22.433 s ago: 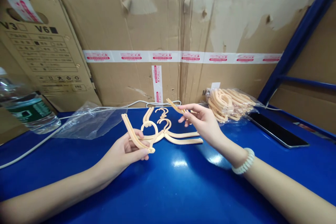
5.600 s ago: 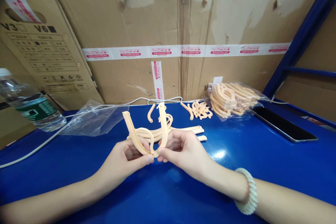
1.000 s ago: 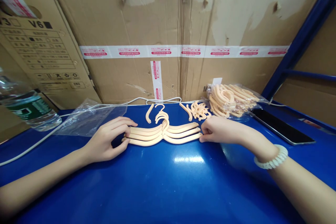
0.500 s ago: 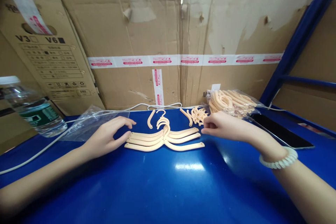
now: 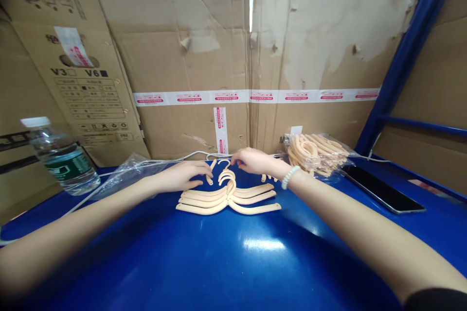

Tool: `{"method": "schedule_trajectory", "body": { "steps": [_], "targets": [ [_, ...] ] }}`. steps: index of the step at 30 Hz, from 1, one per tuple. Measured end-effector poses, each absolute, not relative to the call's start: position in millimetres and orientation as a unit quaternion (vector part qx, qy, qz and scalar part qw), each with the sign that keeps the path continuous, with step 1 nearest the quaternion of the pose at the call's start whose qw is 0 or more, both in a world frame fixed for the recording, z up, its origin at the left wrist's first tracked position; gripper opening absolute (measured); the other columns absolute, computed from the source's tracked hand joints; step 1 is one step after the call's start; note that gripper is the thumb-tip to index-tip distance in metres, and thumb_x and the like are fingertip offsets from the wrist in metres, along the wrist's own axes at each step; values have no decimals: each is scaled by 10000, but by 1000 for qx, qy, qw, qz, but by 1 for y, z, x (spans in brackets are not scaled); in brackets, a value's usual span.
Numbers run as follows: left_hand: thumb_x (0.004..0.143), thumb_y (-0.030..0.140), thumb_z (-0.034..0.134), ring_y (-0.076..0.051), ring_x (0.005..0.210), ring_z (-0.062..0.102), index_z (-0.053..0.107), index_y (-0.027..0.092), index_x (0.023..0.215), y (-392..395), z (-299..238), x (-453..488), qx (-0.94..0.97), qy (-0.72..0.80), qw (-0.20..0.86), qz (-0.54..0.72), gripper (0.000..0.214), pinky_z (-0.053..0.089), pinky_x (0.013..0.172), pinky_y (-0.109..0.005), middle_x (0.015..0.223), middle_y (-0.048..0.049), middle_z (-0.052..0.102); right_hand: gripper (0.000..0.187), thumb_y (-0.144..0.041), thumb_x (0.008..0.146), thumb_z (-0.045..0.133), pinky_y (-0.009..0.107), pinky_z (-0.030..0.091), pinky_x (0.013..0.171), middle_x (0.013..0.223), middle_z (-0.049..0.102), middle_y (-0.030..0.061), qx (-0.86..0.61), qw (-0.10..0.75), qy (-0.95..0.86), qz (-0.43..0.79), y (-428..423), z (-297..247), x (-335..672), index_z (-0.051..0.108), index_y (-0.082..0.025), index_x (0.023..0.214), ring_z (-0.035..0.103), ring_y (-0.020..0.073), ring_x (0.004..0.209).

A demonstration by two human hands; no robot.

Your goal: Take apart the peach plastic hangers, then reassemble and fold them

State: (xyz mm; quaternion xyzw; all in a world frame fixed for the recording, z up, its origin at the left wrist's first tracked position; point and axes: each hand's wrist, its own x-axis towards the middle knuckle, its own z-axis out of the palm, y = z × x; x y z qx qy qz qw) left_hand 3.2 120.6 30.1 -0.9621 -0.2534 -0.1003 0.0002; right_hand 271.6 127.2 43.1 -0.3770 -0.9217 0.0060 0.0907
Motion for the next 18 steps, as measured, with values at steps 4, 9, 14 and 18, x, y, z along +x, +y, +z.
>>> {"method": "schedule_trajectory", "body": {
  "steps": [4,9,14,18],
  "targets": [
    [755,-37,624,-165,873,686,704,196,1001,133,27,7,-965,-251,-15,-72,348,536,769,-271,1042,-31,710,381,-1,826,540,293,466,848,1148,669,114,-352,64,-933,-32,152,34,250,679,-167,1140,643,225,1034],
    [878,86,637,-204,953,666,676,143,1030,137,21,5,-963,-261,-22,-66,167,545,828,-384,1051,-53,695,181,-221,939,597,403,527,862,1132,661,71,-340,38,-938,-56,165,23,236,653,-171,1103,644,212,998],
    [945,203,603,-203,948,658,660,134,997,136,10,9,-958,-268,-27,-101,103,545,838,-405,1021,-53,681,249,-321,955,592,418,548,852,1174,637,77,-333,54,-940,-58,177,11,235,620,-170,1151,640,209,996],
    [951,259,600,-192,904,655,656,132,927,139,3,10,-948,-268,-55,-161,141,539,827,-399,953,-41,677,270,-327,949,601,415,553,835,1165,636,77,-340,114,-933,-38,182,7,244,611,-163,1164,643,209,980]
  ]
}}
